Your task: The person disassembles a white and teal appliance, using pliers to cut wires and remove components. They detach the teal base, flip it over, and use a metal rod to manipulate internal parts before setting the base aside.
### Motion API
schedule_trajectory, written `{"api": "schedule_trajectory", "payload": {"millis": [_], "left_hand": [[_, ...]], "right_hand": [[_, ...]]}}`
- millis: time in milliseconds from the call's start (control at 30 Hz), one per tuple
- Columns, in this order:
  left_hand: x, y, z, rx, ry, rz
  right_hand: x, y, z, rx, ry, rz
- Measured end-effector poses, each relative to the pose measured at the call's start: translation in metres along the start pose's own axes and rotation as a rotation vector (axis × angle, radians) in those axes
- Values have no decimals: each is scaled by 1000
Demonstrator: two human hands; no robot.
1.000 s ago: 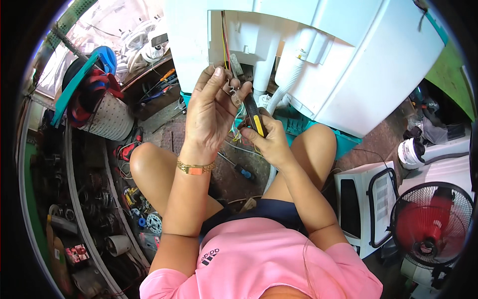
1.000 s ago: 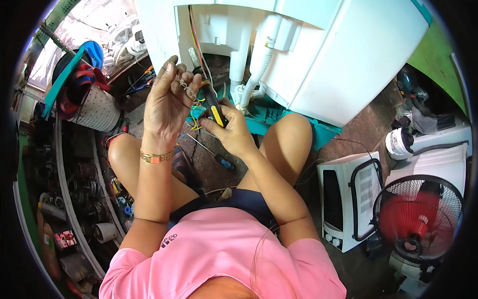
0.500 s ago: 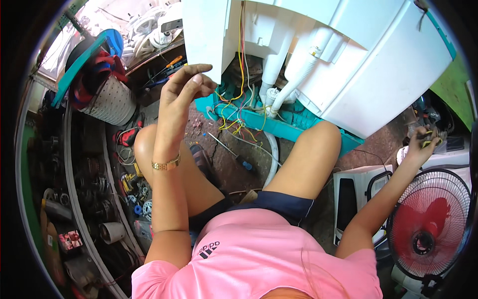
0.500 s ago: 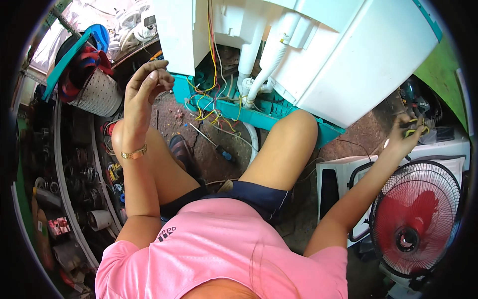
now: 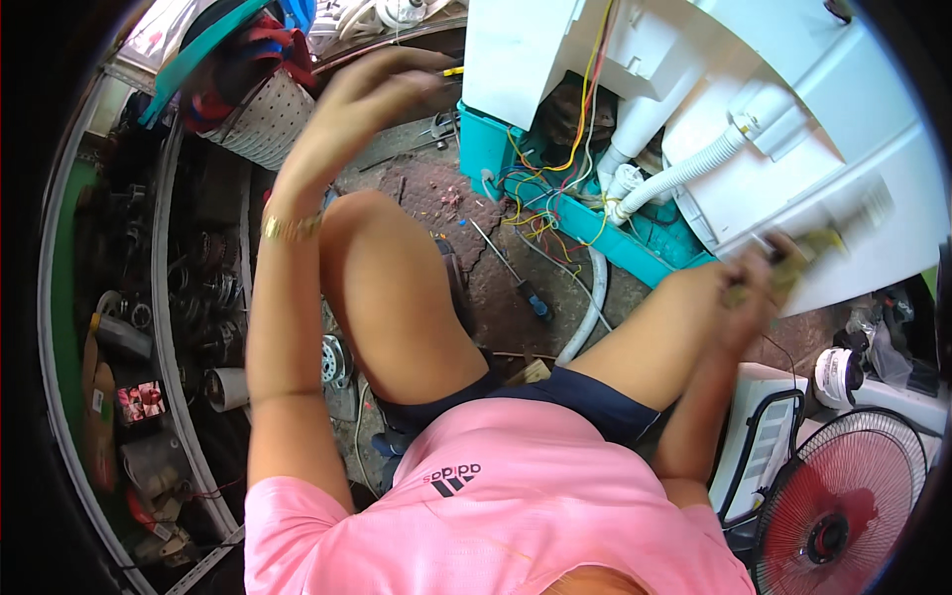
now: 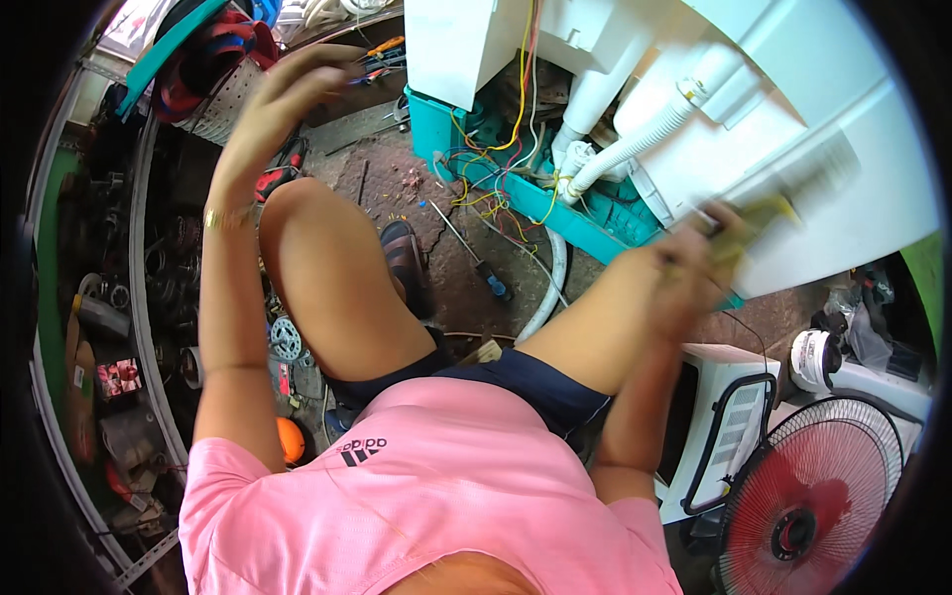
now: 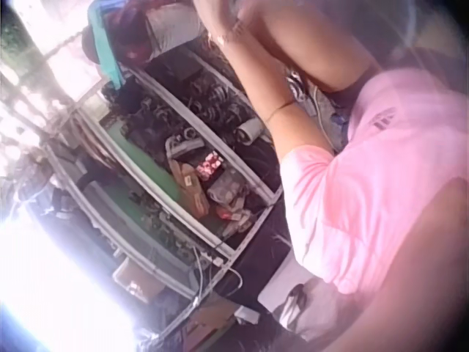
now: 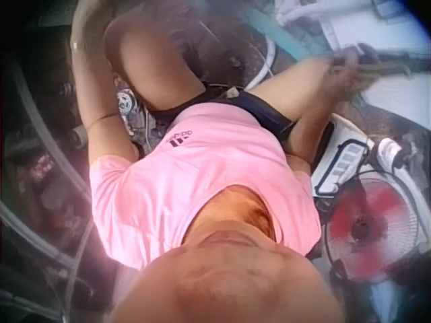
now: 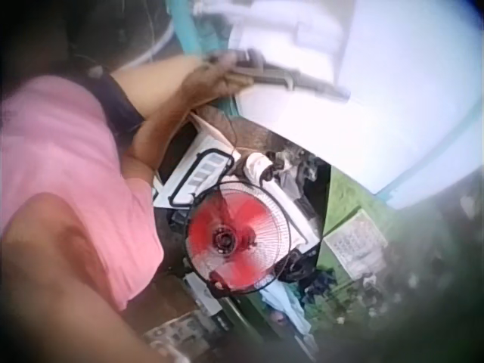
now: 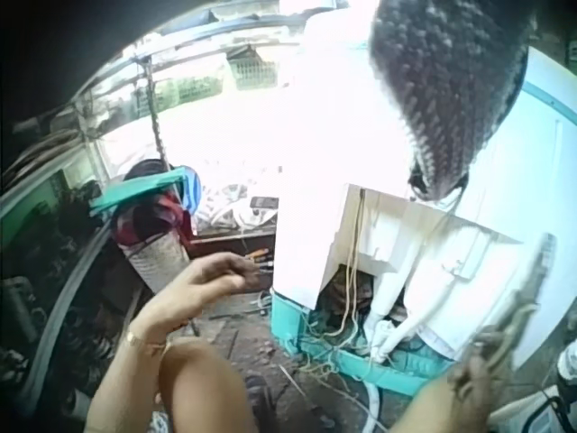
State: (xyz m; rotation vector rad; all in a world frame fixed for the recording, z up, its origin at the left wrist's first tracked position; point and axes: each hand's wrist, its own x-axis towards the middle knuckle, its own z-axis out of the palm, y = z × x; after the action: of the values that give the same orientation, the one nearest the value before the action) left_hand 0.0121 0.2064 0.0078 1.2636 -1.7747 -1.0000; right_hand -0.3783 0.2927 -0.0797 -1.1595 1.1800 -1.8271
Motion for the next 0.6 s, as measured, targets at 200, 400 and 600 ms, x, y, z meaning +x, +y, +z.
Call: {"api": "schedule_trajectory", "payload": {"millis": [200,400,600], "left_hand": [[41,-56,37,-606,-404,-271],[27,-171,-32,-577,54,-629],[-76,-405,-11,54,521,-709]], "right_hand": [[-2,59,212,-343,-540,-322],[-88,183,207,-263,-747,-250],[-195,306,68,-1595,-1163,769]]}}
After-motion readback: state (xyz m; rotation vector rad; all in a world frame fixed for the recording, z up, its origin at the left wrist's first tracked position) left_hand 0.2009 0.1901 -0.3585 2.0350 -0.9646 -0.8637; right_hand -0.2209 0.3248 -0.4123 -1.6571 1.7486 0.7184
